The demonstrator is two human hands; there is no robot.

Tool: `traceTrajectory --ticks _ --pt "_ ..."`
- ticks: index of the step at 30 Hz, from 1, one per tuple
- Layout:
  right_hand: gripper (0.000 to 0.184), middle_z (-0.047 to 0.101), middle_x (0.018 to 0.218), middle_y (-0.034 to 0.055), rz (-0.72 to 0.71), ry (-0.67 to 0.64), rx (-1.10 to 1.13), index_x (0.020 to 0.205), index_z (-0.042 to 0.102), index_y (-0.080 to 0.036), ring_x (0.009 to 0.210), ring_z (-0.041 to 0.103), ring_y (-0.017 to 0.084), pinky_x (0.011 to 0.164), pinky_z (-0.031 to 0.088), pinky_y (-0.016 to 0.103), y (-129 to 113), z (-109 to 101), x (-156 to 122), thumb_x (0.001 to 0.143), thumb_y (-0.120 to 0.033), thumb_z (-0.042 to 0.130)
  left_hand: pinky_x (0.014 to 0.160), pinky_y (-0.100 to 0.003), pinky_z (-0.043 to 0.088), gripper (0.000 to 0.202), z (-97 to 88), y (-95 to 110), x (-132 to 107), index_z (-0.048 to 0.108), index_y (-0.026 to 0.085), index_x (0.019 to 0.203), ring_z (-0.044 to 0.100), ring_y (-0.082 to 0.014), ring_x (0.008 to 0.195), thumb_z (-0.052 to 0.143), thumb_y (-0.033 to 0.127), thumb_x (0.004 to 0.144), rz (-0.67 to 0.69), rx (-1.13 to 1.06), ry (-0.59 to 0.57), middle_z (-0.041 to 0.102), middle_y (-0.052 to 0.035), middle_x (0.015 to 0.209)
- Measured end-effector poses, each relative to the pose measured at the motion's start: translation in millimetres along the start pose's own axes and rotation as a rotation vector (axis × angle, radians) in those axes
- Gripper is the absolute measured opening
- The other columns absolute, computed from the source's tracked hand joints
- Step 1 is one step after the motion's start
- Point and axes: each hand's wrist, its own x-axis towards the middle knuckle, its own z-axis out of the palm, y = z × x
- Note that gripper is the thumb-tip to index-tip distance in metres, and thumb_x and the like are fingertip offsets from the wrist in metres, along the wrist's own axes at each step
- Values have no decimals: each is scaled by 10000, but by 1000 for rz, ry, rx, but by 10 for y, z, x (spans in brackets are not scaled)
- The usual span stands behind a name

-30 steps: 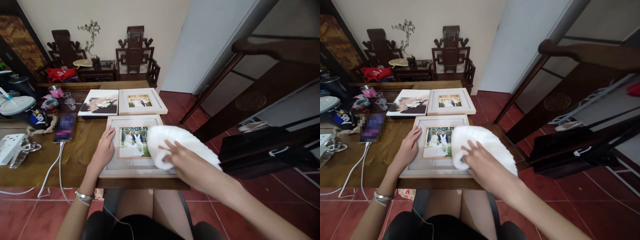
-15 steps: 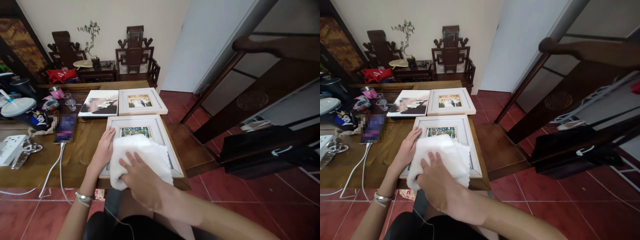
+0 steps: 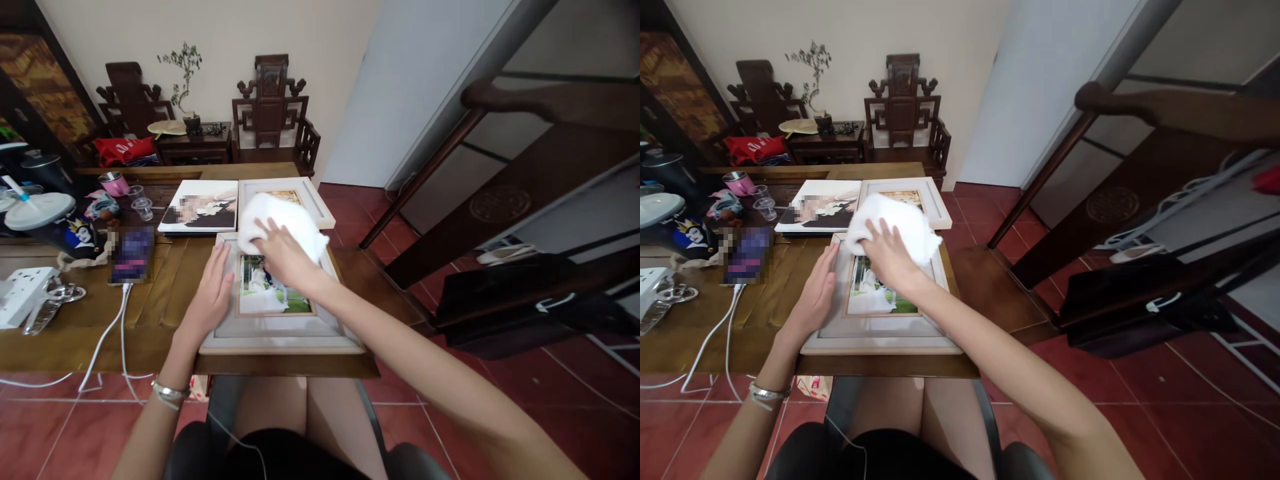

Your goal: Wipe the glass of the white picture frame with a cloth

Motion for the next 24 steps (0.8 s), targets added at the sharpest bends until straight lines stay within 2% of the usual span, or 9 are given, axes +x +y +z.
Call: traceTrajectory --ticks 3,6,11,14,17,19,22,24 --pt "501 402 1472 227 -115 -36 -7 1308 537 -63 1391 295 379 1094 290 548 -221 165 245 827 19 425 1203 -461 124 615 -1 -29 -16 108 216 1537 100 -239 1487 208 493 998 23 -18 31 141 -100 1615" --pt "385 464 1406 261 -161 -66 -7 1205 622 -50 1357 352 403 1085 285 577 -432 232 214 883 -47 410 1202 -461 111 660 5 -36 -23 81 225 1540 80 -250 1488 189 556 978 25 -41 41 124 -93 1619" --pt "332 498 1359 277 -294 -123 -22 1126 672 -52 1332 386 413 1070 317 558 -598 122 -201 890 -90 441 1208 -443 105 709 -24 10 -21 145 214 1536 107 -250 1485 95 612 950 0 -133 47 158 -78 1614" --pt "309 457 1394 290 -409 -245 7 1104 689 -71 1335 368 446 1061 325 567 -663 16 -462 828 -104 554 1209 -444 111 697 -35 17 -13 167 225 1532 140 -235 1481 2 577 954 -39 -200 35 183 -58 1609" --pt "354 434 1422 285 -472 -347 84 1119 692 -93 1345 348 459 1074 315 572 -693 -59 -710 772 -130 639 1209 -432 137 654 -3 -2 1 234 203 1516 168 -227 1476 71 540 980 -81 -148 8 248 -72 1590" --pt "315 448 1420 273 -465 -364 124 1069 713 -98 1346 353 452 1087 300 582 -661 -103 -887 762 -144 655 1205 -447 155 630 34 -21 11 293 162 1493 181 -240 1472 151 515 991 -89 -71 0 301 -105 1565" --pt "205 499 1391 247 -354 -354 126 945 740 -107 1331 399 417 1100 304 571 -523 -194 -1151 790 -106 605 1192 -492 193 581 83 -36 21 397 114 1433 221 -261 1459 235 460 996 -90 21 -2 371 -148 1522" --pt "211 550 1338 249 -278 -361 91 914 745 -103 1288 462 406 1088 341 557 -407 -268 -1291 779 -64 588 1184 -500 217 530 101 -31 24 474 113 1376 259 -261 1446 274 422 995 -96 60 4 429 -152 1484"
